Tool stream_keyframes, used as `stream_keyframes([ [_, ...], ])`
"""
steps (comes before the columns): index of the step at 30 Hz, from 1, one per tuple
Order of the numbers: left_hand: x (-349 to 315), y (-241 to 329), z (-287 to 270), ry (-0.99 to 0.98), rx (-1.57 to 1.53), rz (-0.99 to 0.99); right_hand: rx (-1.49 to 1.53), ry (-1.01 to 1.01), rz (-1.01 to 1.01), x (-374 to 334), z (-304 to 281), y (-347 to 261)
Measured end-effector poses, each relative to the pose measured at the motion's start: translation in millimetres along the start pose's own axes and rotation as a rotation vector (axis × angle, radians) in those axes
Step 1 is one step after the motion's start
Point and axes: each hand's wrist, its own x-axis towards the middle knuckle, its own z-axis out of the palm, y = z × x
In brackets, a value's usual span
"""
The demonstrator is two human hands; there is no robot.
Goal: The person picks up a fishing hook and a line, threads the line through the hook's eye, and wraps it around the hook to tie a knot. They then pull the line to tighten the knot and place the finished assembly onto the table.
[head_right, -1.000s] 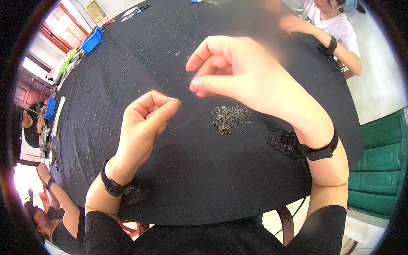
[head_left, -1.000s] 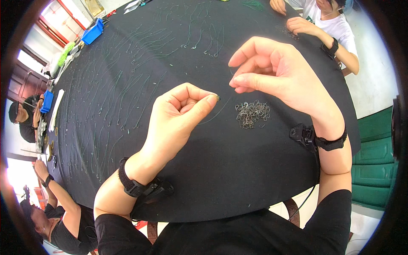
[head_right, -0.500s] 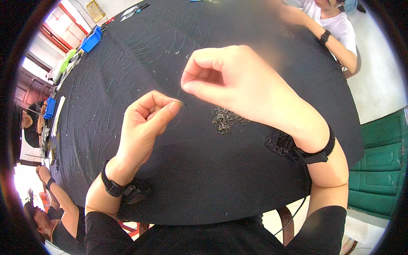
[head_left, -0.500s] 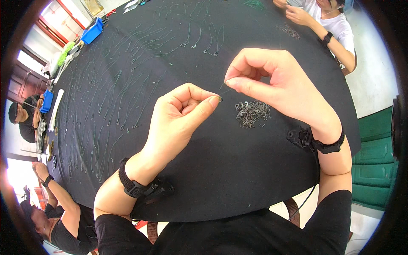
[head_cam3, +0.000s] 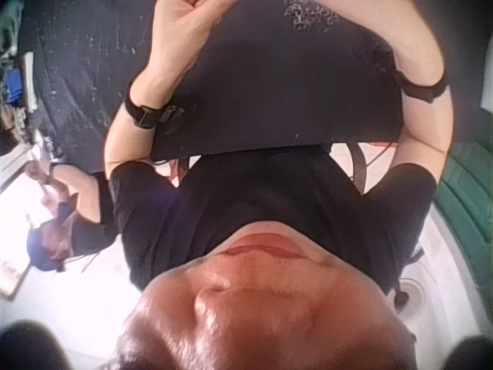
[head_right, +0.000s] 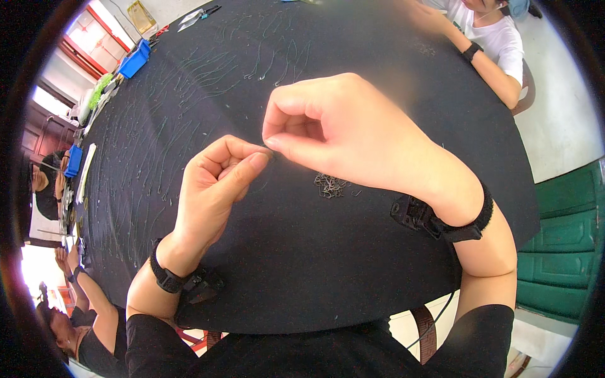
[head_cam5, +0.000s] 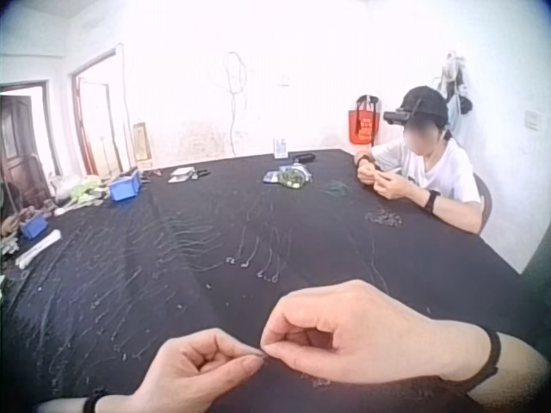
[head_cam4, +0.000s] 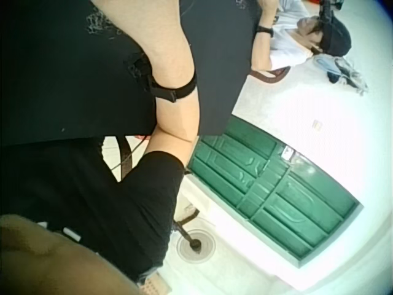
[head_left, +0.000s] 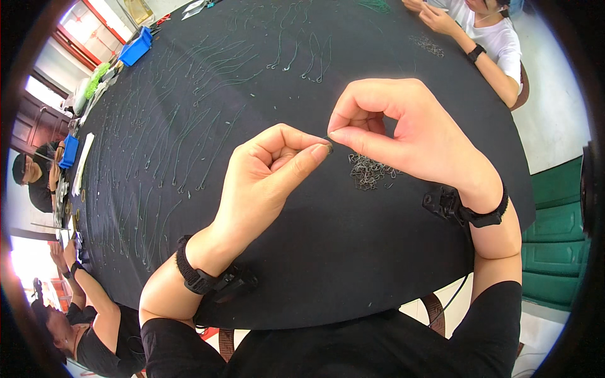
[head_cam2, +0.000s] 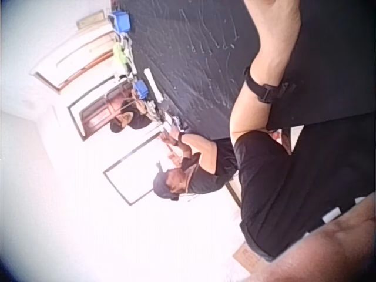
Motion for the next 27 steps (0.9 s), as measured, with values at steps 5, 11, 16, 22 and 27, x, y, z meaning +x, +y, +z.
stream_keyframes([
  [5, 0, 0, 0, -0.003, -0.019, -0.009, -0.122, 0.032, -0.133, 0, 0, 1],
  [11, 0, -2, 1, 0.014, 0.001, -0.025, -0.162, 0.004, -0.182, 1, -1, 1],
  [16, 1, -7, -1, 0.001, 0.046, 0.066, -0.141, -0.036, -0.148, 1, -3, 2],
  [22, 2, -9, -1, -0.004, 0.047, 0.101, -0.031, -0.061, -0.101, 1, -7, 5],
  [27, -1, -4, -1, 0.013, -0.016, 0.024, 0.028, -0.053, -0.046, 1, -10, 5],
])
